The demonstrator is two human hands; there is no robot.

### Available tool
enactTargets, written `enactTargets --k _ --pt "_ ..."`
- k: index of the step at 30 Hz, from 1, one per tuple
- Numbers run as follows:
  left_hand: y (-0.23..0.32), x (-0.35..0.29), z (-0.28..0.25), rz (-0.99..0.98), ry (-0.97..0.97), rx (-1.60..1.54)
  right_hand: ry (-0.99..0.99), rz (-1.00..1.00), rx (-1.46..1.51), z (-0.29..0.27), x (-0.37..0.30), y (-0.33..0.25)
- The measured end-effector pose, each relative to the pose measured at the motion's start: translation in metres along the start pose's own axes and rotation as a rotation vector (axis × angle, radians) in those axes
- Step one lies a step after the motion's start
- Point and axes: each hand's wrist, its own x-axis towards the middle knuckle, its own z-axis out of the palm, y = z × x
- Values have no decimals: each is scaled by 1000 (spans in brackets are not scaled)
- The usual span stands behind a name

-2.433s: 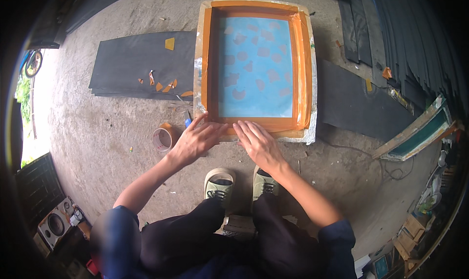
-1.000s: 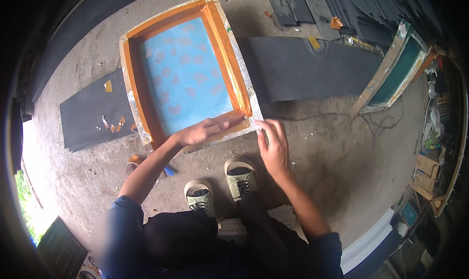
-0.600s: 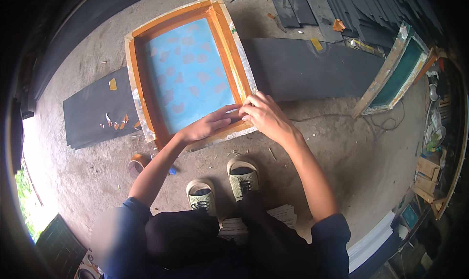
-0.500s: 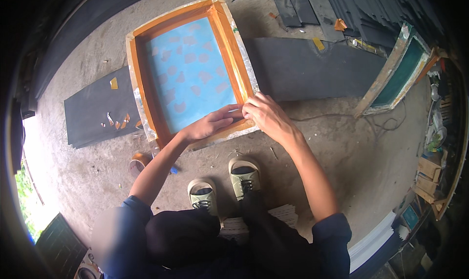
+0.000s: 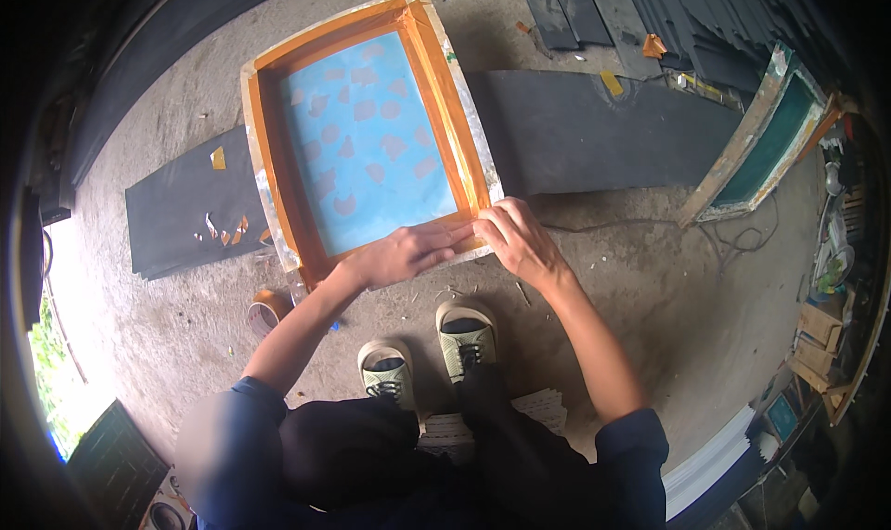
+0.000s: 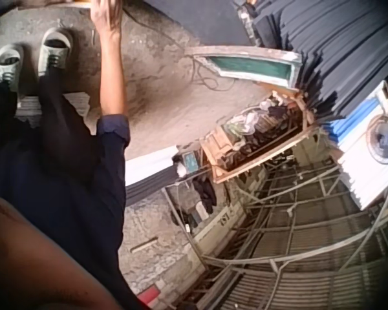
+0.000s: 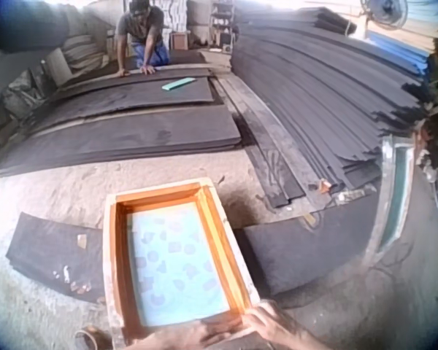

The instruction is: The person sits on the floor and applies orange tape around the edges of a rectangular frame with a blue interior. They smooth the tape along each side, trim excess with a utility knife, and handle a second green frame briefly at the end.

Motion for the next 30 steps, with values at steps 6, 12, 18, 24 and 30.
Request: enactTargets --k 6,12,18,24,30 --pt "4 -1 21 140 163 416 182 174 69 4 -53 6" --pt "20 -4 45 -75 170 766 401 726 496 18 -31 -21" --pt "32 -10 27 44 57 652 433 1055 1009 43 -25 -18" --pt "11 -6 -2 -220 -28 -740 284 1003 553 47 -13 -30" --pt "3 10 2 -224 -23 -573 386 1053 627 33 -11 -32"
